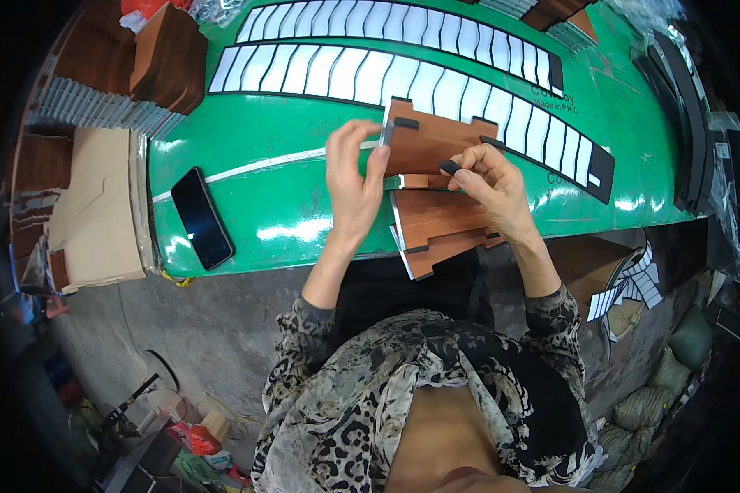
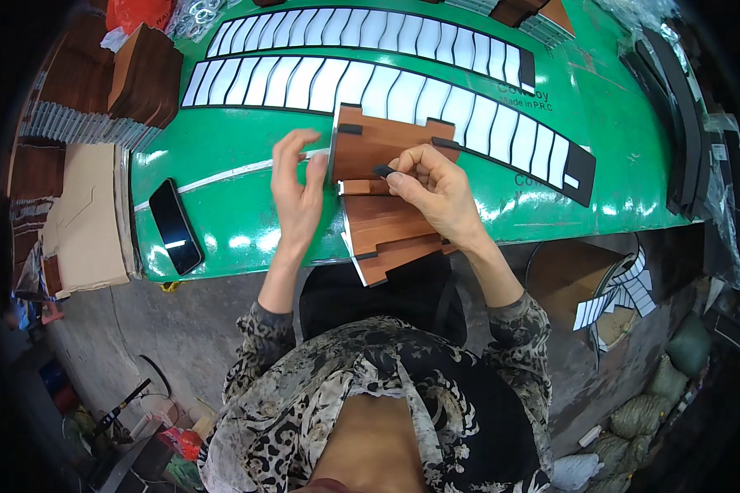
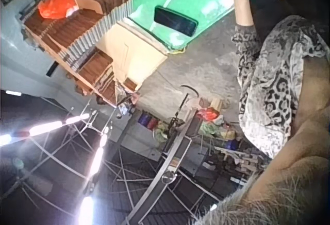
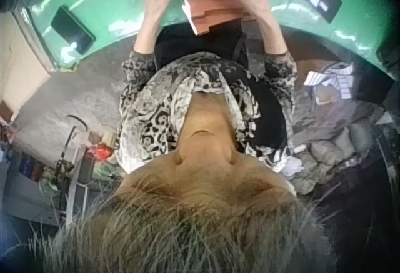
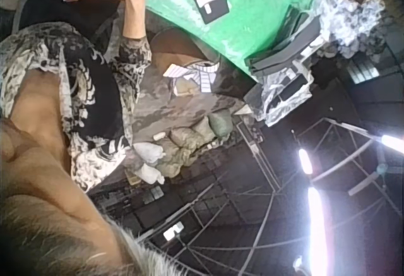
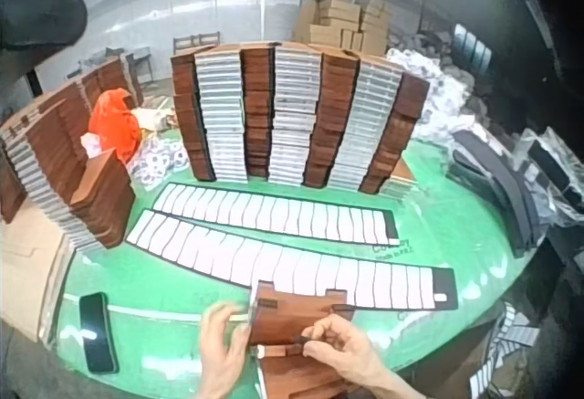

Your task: The person is seen attaching small black foam or rubber pieces to brown wood-like components in an industrial workshop.

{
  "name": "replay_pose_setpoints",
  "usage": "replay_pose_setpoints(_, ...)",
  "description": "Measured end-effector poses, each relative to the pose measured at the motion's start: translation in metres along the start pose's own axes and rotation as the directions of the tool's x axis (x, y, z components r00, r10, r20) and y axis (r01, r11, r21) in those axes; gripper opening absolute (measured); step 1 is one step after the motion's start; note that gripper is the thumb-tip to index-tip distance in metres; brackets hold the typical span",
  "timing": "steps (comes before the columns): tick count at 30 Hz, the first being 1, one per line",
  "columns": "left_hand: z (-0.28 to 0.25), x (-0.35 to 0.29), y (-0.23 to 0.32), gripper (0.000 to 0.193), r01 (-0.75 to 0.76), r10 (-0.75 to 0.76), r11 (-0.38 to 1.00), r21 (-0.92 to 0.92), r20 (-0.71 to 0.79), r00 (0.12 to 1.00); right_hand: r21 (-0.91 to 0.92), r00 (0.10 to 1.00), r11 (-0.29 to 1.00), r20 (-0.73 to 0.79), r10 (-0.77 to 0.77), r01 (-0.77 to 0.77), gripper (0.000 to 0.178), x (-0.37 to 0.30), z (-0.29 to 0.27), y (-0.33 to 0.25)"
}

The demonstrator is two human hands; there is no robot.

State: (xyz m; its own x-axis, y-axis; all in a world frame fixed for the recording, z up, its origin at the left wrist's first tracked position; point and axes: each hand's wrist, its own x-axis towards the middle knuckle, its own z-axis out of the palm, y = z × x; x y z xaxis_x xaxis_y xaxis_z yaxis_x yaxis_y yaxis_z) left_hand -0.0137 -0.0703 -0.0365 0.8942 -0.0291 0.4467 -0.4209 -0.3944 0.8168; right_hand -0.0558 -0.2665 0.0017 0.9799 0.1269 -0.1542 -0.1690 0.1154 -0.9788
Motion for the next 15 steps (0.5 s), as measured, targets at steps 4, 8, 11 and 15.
replay_pose_setpoints(4, -0.015, -0.02, 0.028, 0.02, -0.052, 0.055, 0.998, -0.044, 0.075, 0.996, -0.035, 1.0, 0.999, 0.015, -0.006, 0.006, 0.013, -0.005, 0.003, -0.004)
replay_pose_setpoints(8, -0.024, -0.019, 0.051, 0.024, -0.024, 0.064, 0.984, -0.175, 0.225, 0.972, -0.16, 0.992, 0.981, 0.066, -0.105, 0.114, 0.013, -0.014, 0.01, -0.008)
replay_pose_setpoints(11, -0.031, -0.022, 0.051, 0.025, 0.049, 0.023, 0.969, -0.241, 0.288, 0.957, -0.145, 0.989, 0.981, 0.093, -0.116, 0.128, 0.013, -0.018, 0.013, -0.013)
replay_pose_setpoints(15, -0.03, -0.023, 0.057, 0.02, 0.117, -0.048, 0.956, -0.27, 0.249, 0.967, -0.15, 0.987, 0.988, 0.154, 0.05, -0.026, 0.012, -0.023, 0.008, -0.017)
